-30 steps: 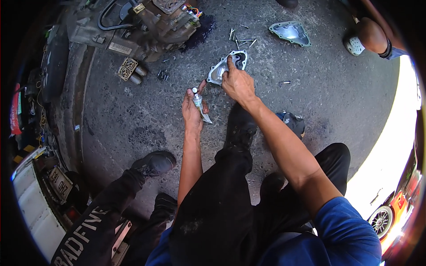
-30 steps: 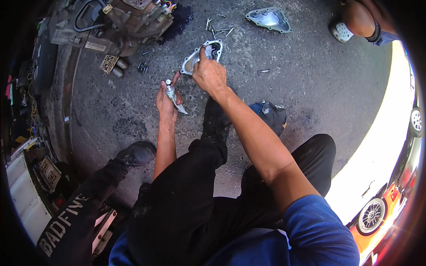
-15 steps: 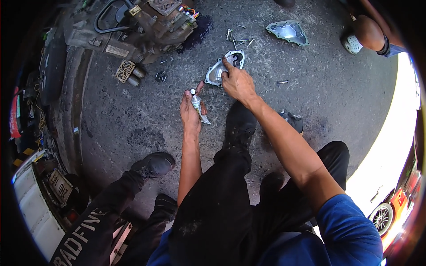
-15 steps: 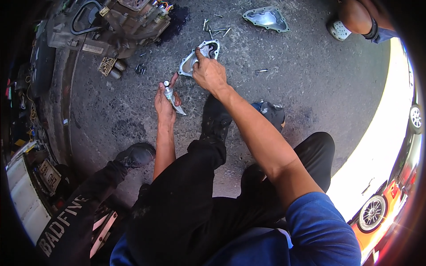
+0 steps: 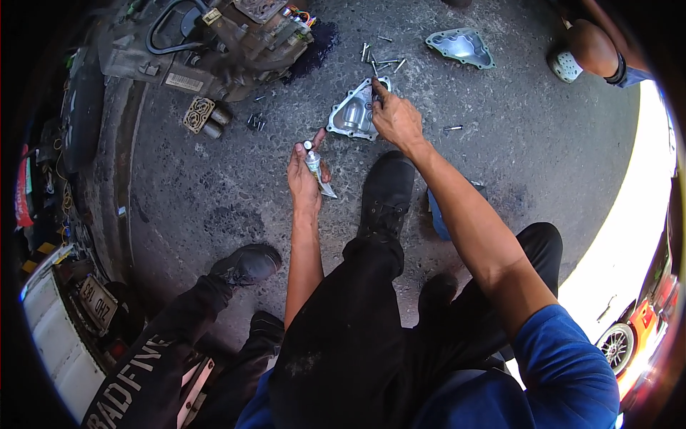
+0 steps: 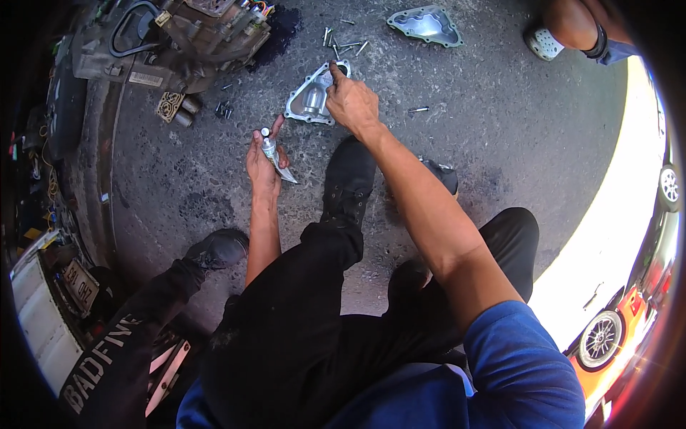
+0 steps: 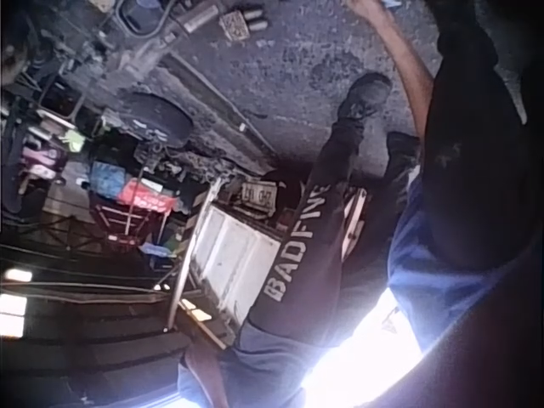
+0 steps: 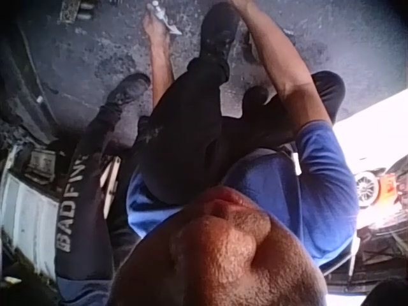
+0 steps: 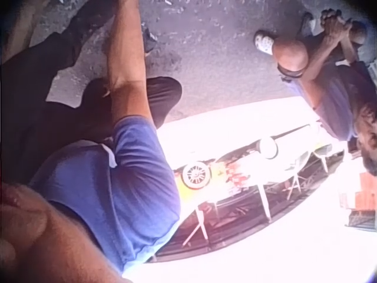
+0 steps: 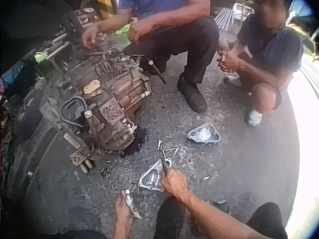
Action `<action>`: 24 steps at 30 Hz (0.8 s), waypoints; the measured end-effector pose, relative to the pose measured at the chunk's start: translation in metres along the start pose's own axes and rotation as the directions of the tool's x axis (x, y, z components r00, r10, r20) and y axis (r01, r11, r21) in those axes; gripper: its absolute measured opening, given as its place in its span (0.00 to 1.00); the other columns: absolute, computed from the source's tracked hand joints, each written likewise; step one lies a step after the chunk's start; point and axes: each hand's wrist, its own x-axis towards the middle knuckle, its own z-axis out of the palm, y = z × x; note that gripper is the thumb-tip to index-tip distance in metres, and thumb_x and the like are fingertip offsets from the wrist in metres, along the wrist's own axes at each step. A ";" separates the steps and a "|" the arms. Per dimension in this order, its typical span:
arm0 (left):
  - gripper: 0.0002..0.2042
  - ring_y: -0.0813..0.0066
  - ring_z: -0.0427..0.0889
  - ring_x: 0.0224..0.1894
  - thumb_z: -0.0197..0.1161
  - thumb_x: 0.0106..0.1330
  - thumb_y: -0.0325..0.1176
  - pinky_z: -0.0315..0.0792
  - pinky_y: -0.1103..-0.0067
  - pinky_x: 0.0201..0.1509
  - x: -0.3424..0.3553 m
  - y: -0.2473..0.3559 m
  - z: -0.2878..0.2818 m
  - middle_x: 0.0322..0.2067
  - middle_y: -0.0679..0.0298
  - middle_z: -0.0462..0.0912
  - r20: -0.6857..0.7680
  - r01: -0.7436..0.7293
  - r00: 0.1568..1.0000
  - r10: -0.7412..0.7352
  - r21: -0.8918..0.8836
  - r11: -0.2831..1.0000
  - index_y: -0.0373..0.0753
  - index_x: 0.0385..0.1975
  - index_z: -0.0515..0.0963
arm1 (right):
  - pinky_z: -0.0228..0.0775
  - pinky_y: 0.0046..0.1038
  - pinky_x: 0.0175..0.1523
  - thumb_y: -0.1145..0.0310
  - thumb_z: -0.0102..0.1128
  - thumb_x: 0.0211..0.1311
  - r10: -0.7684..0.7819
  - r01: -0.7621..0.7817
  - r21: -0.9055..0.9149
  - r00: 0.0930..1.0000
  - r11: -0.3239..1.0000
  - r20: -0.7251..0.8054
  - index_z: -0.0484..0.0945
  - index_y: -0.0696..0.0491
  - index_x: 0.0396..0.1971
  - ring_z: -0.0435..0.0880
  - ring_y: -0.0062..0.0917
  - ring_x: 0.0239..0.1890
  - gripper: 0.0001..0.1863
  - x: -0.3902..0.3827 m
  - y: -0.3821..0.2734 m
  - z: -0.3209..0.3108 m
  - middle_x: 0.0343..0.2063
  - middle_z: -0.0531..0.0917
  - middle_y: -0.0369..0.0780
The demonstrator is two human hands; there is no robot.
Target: Applying gasket sealant to an engine housing component.
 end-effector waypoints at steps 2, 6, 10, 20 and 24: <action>0.18 0.82 0.70 0.16 0.44 0.80 0.49 0.69 0.82 0.20 0.000 0.001 -0.002 0.58 0.48 0.79 -0.005 -0.002 1.000 0.002 -0.001 1.000 0.37 0.44 0.69 | 0.73 0.48 0.55 0.59 0.47 0.64 0.018 -0.018 -0.031 1.000 0.999 -0.011 0.67 0.45 0.68 0.84 0.52 0.46 0.31 0.003 0.002 -0.005 0.42 0.85 0.56; 0.20 0.81 0.69 0.15 0.44 0.79 0.49 0.69 0.82 0.20 0.002 -0.001 -0.003 0.58 0.48 0.79 0.010 -0.006 1.000 0.006 0.000 1.000 0.35 0.46 0.69 | 0.73 0.48 0.56 0.59 0.46 0.63 0.049 -0.053 -0.073 0.997 0.996 -0.059 0.68 0.44 0.68 0.84 0.52 0.46 0.31 0.008 0.013 -0.005 0.40 0.85 0.56; 0.21 0.81 0.70 0.15 0.44 0.79 0.50 0.69 0.82 0.20 0.000 0.002 -0.005 0.58 0.50 0.79 -0.006 0.001 1.000 -0.001 0.024 1.000 0.34 0.46 0.69 | 0.72 0.48 0.57 0.58 0.47 0.63 0.064 -0.064 -0.003 0.998 0.998 -0.025 0.69 0.43 0.68 0.83 0.52 0.47 0.30 0.012 0.017 -0.004 0.42 0.84 0.57; 0.21 0.81 0.69 0.16 0.44 0.79 0.50 0.69 0.82 0.21 -0.001 0.001 -0.007 0.58 0.51 0.79 0.001 -0.002 1.000 0.002 0.033 0.999 0.34 0.46 0.68 | 0.50 0.18 0.23 0.71 0.38 0.72 0.125 -0.254 0.881 0.967 0.399 0.222 0.69 0.51 0.68 0.58 0.12 0.19 0.25 0.017 0.031 -0.008 0.21 0.68 0.28; 0.19 0.82 0.69 0.16 0.44 0.80 0.49 0.69 0.83 0.21 0.001 0.000 -0.004 0.58 0.50 0.79 0.010 -0.004 1.000 0.004 0.007 1.000 0.35 0.46 0.67 | 0.47 0.17 0.22 0.70 0.38 0.73 0.168 -0.330 0.911 0.941 0.248 0.295 0.65 0.49 0.70 0.56 0.12 0.19 0.26 0.022 0.040 -0.009 0.23 0.68 0.29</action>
